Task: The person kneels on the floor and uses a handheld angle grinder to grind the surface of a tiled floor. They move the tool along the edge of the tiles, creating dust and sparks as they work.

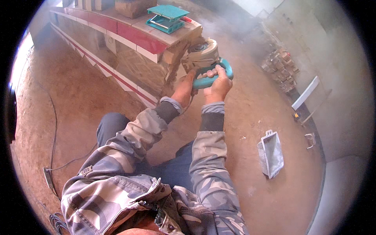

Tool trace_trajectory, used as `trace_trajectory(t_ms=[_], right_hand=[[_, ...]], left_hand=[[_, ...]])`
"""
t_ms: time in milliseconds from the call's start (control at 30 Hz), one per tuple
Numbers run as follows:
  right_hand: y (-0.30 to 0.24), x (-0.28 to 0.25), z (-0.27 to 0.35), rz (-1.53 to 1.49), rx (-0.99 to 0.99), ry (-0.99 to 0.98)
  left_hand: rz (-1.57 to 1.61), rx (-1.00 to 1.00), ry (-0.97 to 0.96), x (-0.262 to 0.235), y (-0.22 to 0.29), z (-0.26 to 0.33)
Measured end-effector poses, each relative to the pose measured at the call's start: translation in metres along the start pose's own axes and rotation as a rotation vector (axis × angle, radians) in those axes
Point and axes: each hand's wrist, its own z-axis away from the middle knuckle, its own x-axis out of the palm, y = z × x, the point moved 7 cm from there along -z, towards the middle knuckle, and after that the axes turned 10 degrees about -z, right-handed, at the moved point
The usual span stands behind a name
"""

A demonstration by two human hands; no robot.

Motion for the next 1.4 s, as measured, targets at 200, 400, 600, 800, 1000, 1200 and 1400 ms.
trace_trajectory(t_ms=[200, 400, 600, 800, 1000, 1200, 1400], right_hand=[[0.003, -0.003, -0.004, -0.099, 0.038, 0.019], [0.012, -0.001, 0.0, -0.099, 0.056, 0.018], [0.01, -0.013, -0.007, -0.132, 0.053, -0.005], [0.009, -0.016, -0.005, -0.068, 0.072, -0.013], [0.013, -0.015, -0.005, -0.073, 0.074, -0.005], [0.011, -0.017, -0.005, -0.071, 0.093, 0.022], [0.008, -0.015, 0.005, -0.062, 0.104, 0.007]], left_hand=[[-0.029, 0.057, 0.038, -0.001, 0.011, 0.001], [-0.032, 0.049, 0.066, -0.011, 0.005, -0.003], [-0.082, 0.028, 0.041, -0.008, 0.004, -0.003], [-0.039, 0.03, 0.019, -0.006, -0.004, 0.001], [-0.05, 0.029, 0.044, -0.01, 0.001, 0.005], [-0.076, 0.012, 0.052, -0.009, -0.007, 0.001], [-0.012, -0.004, 0.057, -0.006, -0.01, 0.004]])
